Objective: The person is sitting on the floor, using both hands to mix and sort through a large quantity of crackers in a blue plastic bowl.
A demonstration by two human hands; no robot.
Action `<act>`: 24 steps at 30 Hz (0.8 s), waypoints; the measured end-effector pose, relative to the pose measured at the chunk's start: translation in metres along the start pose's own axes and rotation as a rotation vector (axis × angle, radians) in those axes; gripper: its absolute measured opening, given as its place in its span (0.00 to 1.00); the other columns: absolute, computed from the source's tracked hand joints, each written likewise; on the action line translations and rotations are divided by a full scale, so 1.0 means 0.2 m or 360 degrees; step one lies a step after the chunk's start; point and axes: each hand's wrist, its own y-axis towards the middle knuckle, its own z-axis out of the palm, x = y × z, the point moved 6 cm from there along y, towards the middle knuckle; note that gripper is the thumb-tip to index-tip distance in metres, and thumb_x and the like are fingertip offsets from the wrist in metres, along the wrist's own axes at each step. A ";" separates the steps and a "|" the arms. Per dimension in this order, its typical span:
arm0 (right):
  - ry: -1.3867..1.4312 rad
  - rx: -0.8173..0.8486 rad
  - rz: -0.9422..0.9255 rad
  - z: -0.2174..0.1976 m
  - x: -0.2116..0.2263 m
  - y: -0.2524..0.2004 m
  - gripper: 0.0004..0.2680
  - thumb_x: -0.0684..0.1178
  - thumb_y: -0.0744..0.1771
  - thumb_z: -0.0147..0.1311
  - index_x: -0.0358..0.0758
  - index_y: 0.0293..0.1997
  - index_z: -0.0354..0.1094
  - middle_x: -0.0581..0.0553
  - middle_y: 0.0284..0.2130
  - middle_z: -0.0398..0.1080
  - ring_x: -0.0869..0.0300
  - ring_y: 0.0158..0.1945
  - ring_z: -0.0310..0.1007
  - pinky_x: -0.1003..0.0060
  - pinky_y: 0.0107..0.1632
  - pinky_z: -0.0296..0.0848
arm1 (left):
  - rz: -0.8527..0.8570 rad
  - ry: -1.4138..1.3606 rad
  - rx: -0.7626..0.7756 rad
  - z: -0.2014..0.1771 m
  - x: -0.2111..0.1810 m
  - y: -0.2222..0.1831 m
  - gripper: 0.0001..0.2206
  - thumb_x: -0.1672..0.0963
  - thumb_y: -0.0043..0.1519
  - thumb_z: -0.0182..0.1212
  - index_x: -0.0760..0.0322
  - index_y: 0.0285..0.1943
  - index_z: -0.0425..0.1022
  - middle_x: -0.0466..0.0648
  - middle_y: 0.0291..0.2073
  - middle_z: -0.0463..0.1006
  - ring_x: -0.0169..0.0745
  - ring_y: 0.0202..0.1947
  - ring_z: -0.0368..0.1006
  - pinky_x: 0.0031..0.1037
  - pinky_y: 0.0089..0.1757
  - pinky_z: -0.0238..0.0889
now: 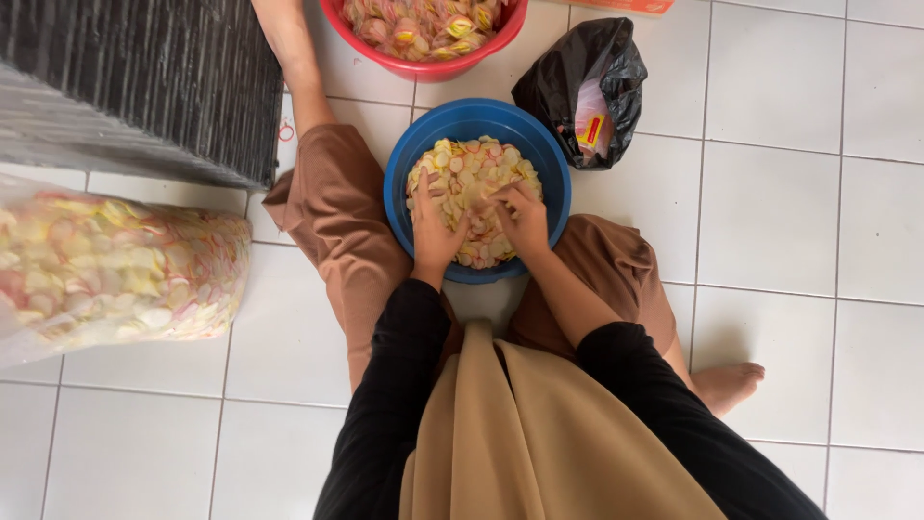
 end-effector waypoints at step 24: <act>-0.0484 0.0621 -0.0468 0.65 -0.25 1.18 0.11 0.33 0.69 0.44 0.24 0.56 0.68 0.36 0.55 0.63 0.45 0.45 0.74 0.53 0.49 0.79 | -0.0747 0.0540 0.0823 0.11 0.21 0.03 0.28 0.50 0.64 0.56 0.55 0.75 0.57 0.52 0.76 0.42 0.58 0.74 0.35 0.61 0.63 0.36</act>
